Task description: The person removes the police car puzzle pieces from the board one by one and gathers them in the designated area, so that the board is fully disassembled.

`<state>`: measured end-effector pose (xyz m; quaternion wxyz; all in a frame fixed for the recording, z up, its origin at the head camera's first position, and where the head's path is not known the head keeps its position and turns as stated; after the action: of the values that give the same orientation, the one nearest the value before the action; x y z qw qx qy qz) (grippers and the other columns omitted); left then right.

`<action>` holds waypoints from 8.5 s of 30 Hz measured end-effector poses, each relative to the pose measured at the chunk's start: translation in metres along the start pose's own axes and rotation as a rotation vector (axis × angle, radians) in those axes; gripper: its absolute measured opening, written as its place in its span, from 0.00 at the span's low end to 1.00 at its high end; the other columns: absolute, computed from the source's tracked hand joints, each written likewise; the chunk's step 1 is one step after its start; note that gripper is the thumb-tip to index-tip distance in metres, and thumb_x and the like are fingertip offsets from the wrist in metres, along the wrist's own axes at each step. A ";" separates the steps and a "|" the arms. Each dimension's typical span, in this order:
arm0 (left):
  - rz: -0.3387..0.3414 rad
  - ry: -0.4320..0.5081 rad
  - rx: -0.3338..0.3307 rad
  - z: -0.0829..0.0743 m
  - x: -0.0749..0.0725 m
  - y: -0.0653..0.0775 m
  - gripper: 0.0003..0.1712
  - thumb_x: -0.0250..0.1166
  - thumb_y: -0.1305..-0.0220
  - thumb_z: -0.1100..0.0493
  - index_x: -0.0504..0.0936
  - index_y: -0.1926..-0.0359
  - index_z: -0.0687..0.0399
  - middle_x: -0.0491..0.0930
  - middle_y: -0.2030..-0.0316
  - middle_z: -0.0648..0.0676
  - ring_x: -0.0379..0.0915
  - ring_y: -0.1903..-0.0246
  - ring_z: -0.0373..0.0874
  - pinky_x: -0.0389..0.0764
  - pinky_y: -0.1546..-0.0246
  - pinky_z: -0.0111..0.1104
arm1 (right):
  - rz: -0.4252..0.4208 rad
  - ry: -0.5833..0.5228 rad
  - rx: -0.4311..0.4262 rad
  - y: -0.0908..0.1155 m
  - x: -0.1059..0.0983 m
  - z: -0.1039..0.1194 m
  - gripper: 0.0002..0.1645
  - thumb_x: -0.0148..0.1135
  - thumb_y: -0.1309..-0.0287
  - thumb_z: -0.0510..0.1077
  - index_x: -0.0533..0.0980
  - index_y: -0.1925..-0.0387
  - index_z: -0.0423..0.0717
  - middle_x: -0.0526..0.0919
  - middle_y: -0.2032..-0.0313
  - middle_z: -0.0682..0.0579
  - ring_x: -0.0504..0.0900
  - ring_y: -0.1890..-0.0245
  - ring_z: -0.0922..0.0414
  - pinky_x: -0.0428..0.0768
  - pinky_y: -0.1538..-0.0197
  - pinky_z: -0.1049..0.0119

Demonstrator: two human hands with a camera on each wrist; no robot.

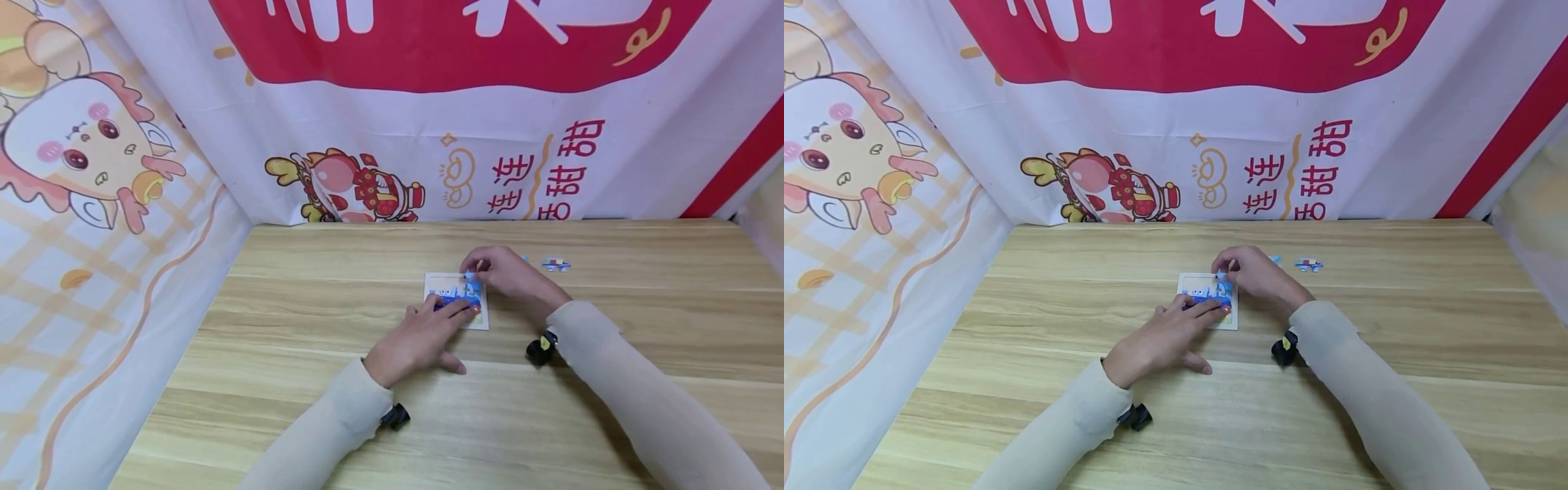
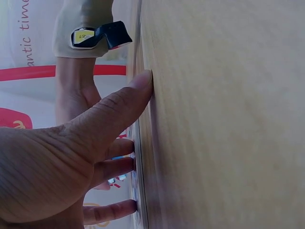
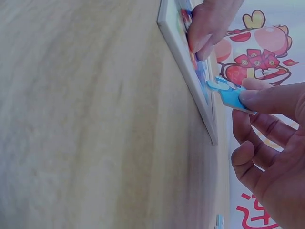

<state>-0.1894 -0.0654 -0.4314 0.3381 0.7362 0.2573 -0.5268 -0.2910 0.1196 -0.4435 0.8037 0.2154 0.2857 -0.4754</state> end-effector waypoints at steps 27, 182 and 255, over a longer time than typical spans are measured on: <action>0.011 0.002 0.002 0.001 0.001 0.000 0.55 0.71 0.50 0.33 0.55 0.24 0.36 0.53 0.24 0.43 0.55 0.32 0.50 0.69 0.42 0.55 | -0.127 0.056 0.143 0.061 -0.095 -0.069 0.14 0.57 0.34 0.38 0.81 0.49 0.44 0.81 0.52 0.45 0.74 0.56 0.52 0.75 0.60 0.66; -0.026 -0.104 0.039 -0.004 0.012 0.017 0.43 0.59 0.34 0.36 0.59 0.25 0.48 0.56 0.25 0.54 0.49 0.25 0.55 0.63 0.29 0.49 | 0.129 0.053 -0.127 -0.019 0.039 0.038 0.12 0.58 0.38 0.32 0.82 0.56 0.42 0.86 0.59 0.49 0.83 0.53 0.53 0.79 0.42 0.54; -0.021 -0.057 -0.001 0.000 0.013 0.015 0.43 0.61 0.37 0.35 0.60 0.26 0.43 0.51 0.23 0.57 0.45 0.24 0.55 0.66 0.32 0.53 | 0.196 -0.106 -0.076 -0.028 0.041 0.034 0.14 0.55 0.41 0.27 0.83 0.63 0.43 0.84 0.67 0.48 0.79 0.63 0.56 0.76 0.53 0.65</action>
<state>-0.1741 -0.0744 -0.4401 0.3403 0.7180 0.2553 -0.5510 -0.2919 0.0599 -0.4476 0.8679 0.1863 0.2381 -0.3940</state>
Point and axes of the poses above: each hand's wrist, its own y-axis away from the middle knuckle, its own x-axis out of the palm, z = x × y, the point moved 2 cm from there along -y, towards the middle knuckle
